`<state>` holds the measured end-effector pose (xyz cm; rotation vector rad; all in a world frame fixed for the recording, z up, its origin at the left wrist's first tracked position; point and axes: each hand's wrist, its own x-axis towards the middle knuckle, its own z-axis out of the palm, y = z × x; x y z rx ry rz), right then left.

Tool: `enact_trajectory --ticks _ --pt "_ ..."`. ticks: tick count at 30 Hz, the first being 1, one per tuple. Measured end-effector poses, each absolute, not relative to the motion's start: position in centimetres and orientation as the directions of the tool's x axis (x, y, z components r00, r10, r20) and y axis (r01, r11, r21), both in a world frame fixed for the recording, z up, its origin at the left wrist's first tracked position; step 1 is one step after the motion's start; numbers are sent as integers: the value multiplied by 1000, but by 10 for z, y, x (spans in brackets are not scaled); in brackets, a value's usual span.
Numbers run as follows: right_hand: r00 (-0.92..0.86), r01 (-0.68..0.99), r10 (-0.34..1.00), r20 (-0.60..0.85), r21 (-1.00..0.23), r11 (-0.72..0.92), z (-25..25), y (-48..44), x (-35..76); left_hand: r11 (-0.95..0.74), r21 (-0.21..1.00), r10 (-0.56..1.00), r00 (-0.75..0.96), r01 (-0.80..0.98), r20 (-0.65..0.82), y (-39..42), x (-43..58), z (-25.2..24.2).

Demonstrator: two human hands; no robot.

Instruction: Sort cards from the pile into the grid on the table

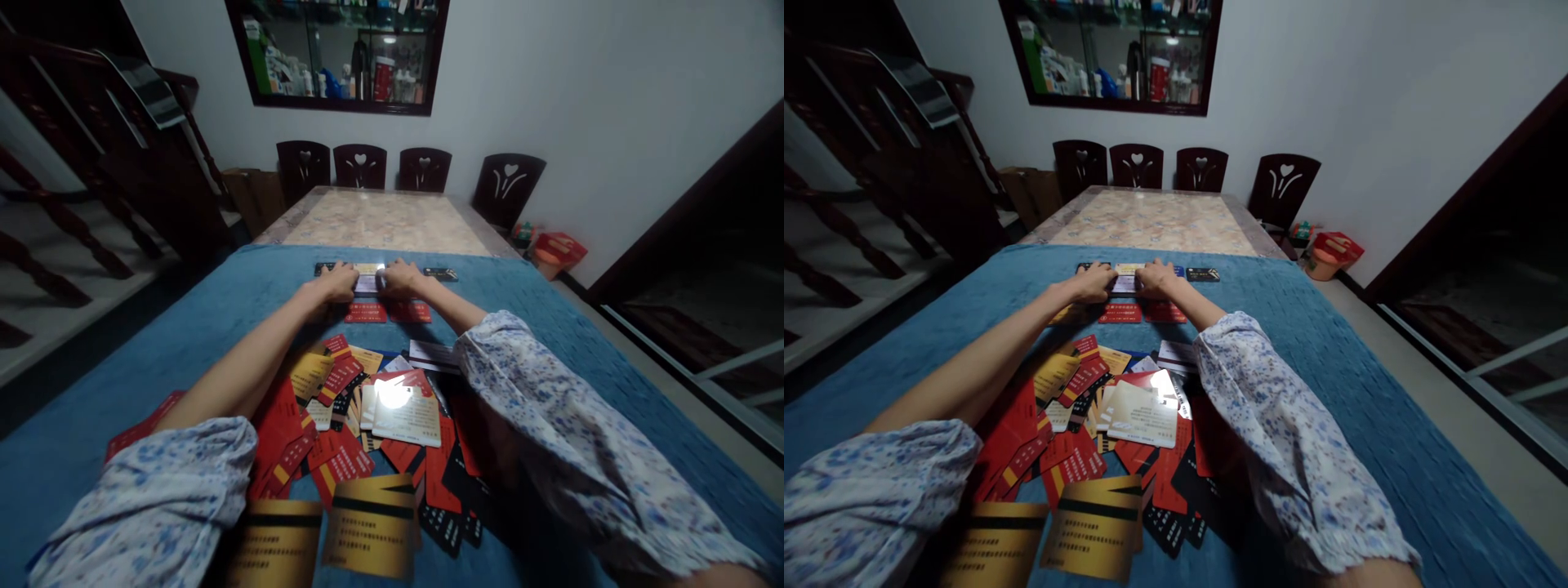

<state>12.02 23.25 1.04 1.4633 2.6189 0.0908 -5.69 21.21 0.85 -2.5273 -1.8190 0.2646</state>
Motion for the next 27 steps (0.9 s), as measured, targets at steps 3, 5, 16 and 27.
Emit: enact_trajectory --ticks 3,5,16,27 --pt "-515 841 849 -118 119 527 14 232 119 -316 -110 943 299 943 -144 215 -57 6" --pt "-514 841 848 -130 116 528 15 232 117 -314 -119 943 295 942 -155 218 -57 3" --pt "-507 840 846 -163 123 528 19 243 109 -302 -110 947 284 947 -151 227 -60 -4" --pt "-461 863 866 -193 129 488 17 244 100 -282 -74 949 267 957 -168 226 -57 -3"
